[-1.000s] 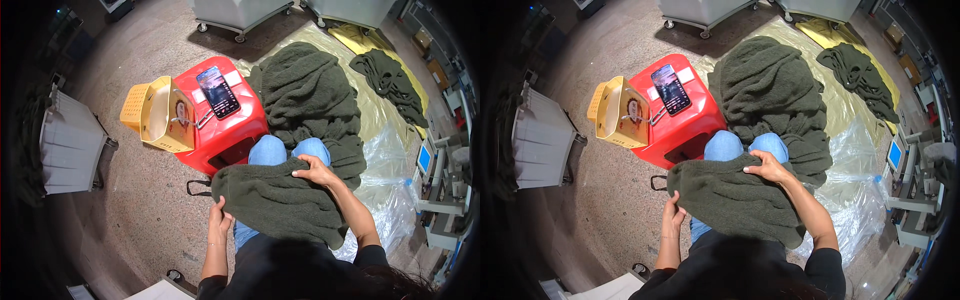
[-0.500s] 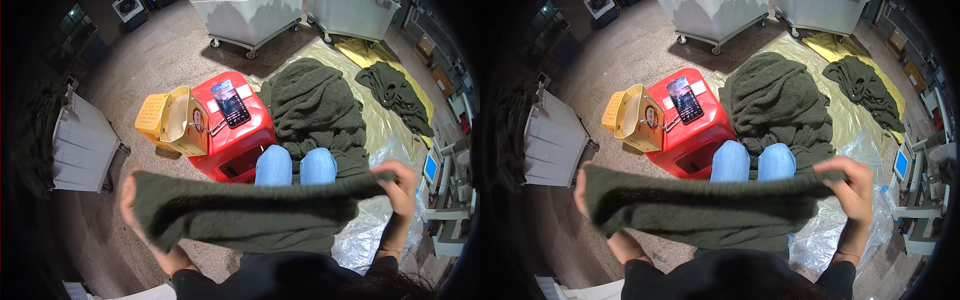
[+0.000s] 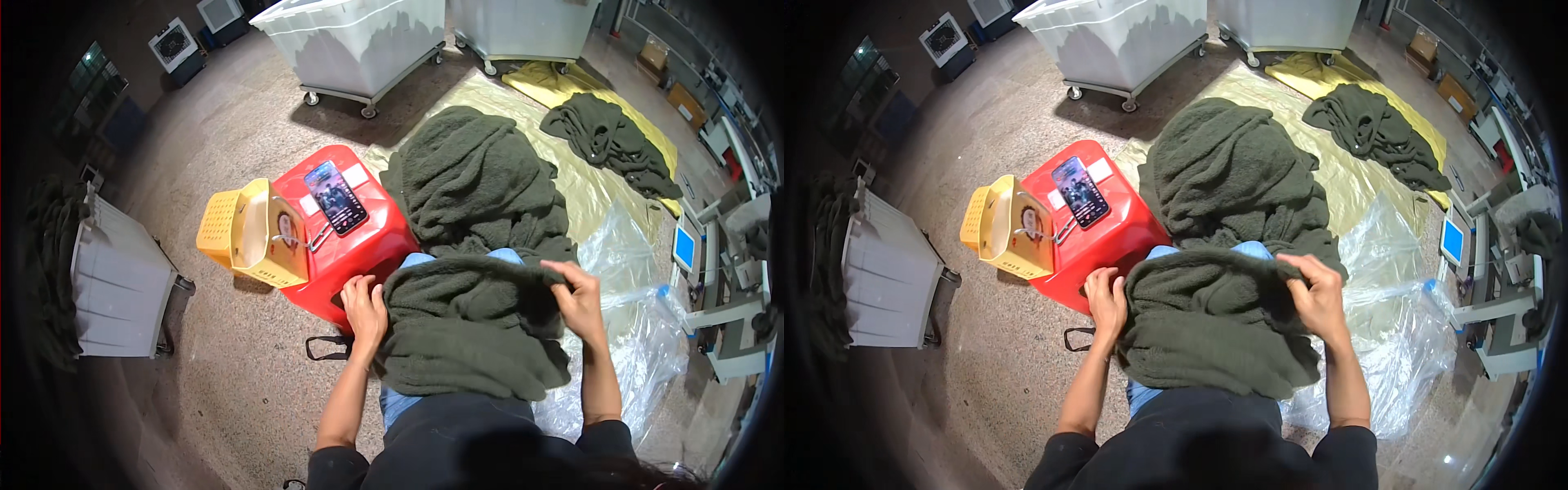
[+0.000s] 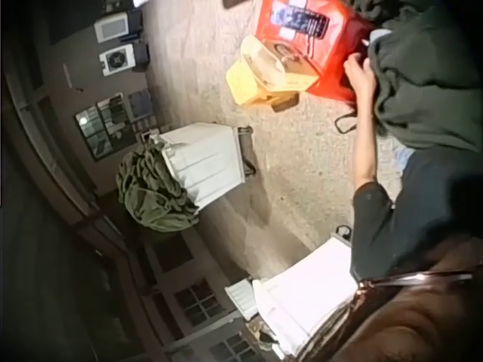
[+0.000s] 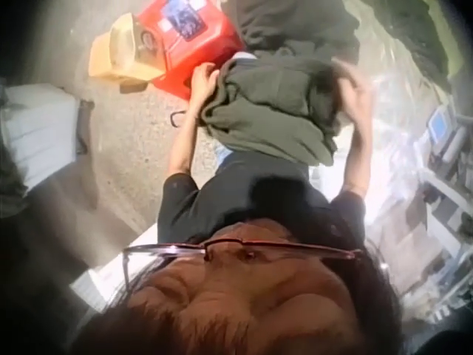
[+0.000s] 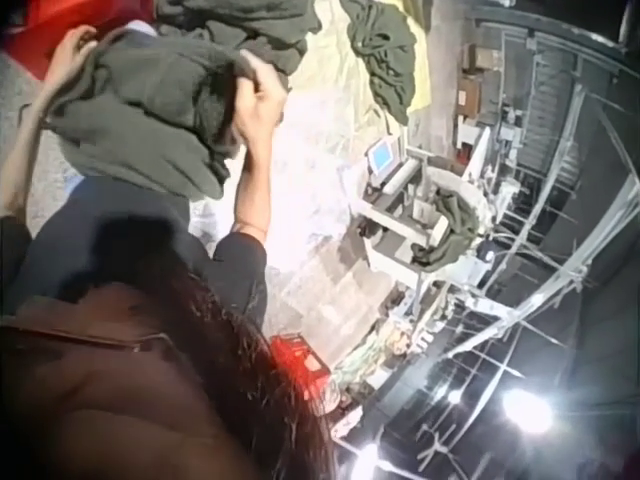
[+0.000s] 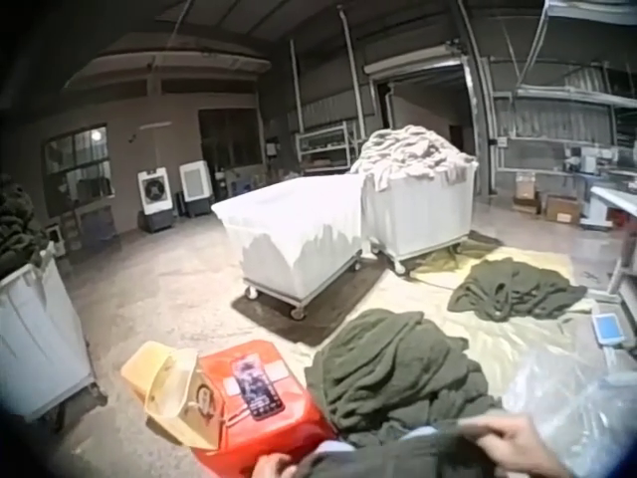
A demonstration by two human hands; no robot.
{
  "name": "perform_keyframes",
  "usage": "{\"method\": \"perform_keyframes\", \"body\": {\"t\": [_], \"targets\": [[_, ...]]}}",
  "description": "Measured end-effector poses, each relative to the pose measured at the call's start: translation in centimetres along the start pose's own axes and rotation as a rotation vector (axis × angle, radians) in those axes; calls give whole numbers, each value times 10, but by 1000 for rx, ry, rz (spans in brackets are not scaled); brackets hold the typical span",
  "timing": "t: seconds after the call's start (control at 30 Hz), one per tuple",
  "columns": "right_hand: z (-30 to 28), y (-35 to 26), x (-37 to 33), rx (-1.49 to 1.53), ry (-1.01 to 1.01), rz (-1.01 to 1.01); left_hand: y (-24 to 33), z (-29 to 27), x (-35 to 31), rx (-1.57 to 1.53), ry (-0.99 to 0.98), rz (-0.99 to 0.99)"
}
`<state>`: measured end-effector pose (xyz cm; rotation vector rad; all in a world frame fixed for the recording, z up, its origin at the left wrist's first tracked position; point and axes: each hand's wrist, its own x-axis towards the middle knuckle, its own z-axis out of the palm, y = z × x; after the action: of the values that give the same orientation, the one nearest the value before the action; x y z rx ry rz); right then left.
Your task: Inspect and fold large pieces of olive green fabric while sitting at a workspace.
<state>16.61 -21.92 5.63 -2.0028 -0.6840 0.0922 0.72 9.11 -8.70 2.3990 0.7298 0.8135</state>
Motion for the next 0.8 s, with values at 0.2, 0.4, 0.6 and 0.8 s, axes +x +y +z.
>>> {"method": "perform_keyframes", "body": {"t": [0.2,0.4,0.6,0.8], "targets": [[11,17,4,24,63,26,18,1,-22,-75,-135,-281],[12,14,17,77,224,108,-3,-6,-44,-119,114,-351],[10,30,15,253,92,16,-19,-41,-46,-182,-107,-593],[49,-59,18,223,-778,-471,71,-73,18,-807,-484,-371]]}}
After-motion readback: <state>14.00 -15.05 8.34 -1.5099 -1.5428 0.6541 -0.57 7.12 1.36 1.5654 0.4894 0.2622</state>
